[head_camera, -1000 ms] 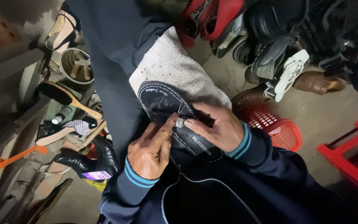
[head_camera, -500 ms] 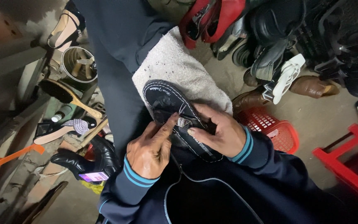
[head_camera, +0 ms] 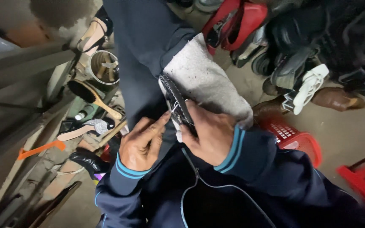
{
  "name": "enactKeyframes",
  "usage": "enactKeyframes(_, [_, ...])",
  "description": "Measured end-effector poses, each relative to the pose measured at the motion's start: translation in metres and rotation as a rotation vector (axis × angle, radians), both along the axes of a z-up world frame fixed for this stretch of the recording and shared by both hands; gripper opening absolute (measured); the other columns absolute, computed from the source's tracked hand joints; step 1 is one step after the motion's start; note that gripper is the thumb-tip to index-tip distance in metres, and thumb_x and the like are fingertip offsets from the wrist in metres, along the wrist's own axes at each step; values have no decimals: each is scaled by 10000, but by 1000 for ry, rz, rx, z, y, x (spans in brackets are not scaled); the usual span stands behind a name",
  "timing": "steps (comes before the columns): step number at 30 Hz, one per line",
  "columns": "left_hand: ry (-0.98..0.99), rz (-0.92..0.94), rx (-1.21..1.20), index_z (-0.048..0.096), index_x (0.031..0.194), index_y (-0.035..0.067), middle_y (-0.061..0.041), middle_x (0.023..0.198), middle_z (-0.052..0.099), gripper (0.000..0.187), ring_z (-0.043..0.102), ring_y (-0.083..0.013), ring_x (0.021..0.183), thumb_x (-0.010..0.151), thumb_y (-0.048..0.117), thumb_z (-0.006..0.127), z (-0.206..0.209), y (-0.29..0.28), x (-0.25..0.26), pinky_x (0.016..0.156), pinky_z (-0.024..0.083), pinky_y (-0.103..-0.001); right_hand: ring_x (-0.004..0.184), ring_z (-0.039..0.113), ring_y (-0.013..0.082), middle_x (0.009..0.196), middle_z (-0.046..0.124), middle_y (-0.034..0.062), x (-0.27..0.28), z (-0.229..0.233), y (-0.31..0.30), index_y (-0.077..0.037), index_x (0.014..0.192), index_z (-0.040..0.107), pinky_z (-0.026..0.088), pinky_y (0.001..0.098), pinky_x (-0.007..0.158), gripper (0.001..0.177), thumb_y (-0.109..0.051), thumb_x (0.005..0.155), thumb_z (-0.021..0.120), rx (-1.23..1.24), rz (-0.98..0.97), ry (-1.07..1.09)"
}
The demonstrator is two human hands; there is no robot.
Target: The person stitches the sole of a black sandal using a needle and thread, repeatedly pulling the thread through the sole. They then apply a substance from a tin to the sole using a brush.
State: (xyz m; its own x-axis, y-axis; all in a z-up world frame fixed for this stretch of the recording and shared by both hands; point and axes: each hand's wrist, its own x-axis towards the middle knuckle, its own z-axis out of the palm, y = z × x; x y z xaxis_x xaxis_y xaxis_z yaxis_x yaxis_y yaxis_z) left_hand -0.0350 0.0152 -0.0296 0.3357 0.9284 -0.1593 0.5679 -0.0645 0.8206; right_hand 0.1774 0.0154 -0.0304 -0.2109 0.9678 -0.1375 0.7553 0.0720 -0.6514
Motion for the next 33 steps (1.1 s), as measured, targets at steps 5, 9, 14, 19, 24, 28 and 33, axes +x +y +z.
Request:
enactKeyframes(5, [-77,11,-27,756,1266,135,-74,806,710,366,727,-323,687,960,70,566,-12,-4,-23,646,594,-385,827,771,344,1028,767,206,-18,-4,-3,59,1307,604,608,455,645,552,-280,878,681,-35,43,99])
enactKeyframes(9, [-53,-57,-17,765,1260,173,-48,766,693,368,707,-289,616,967,99,556,-11,2,-30,610,585,-361,852,758,386,1037,757,234,-14,0,-2,64,1313,618,605,459,658,540,-275,902,706,-24,2,185])
enactKeyframes(14, [79,-136,25,775,1249,219,-32,709,663,376,682,-290,565,974,114,542,3,15,-38,579,574,-391,821,770,323,990,769,179,-24,-3,-7,43,1244,658,610,411,636,516,-344,905,701,-50,39,58])
enactKeyframes(19, [164,-220,66,757,1268,257,-30,679,627,413,658,-288,519,961,118,519,5,23,-43,563,558,-413,777,767,337,973,768,209,-30,4,-2,73,1230,664,604,445,591,516,-356,942,653,-95,142,-56])
enactKeyframes(24, [244,-285,126,721,1314,342,-19,668,595,488,629,-324,471,917,144,517,-7,24,-37,511,547,-458,699,750,264,917,754,173,-31,-3,-8,92,1219,645,591,385,512,513,-361,982,602,-27,195,-133])
enactKeyframes(28, [275,-291,188,729,1293,347,-4,657,573,489,591,-320,436,906,140,514,-6,27,-30,497,545,-434,650,733,255,891,750,176,-31,-3,-4,110,1226,635,587,370,497,517,-353,1005,566,-57,209,-109])
enactKeyframes(33, [197,-170,153,801,1155,303,-11,691,662,387,670,-333,576,908,106,577,-11,28,-23,555,548,-440,656,745,281,902,743,198,-31,-13,-7,107,1261,608,587,403,473,579,-407,1008,521,-129,270,-143])
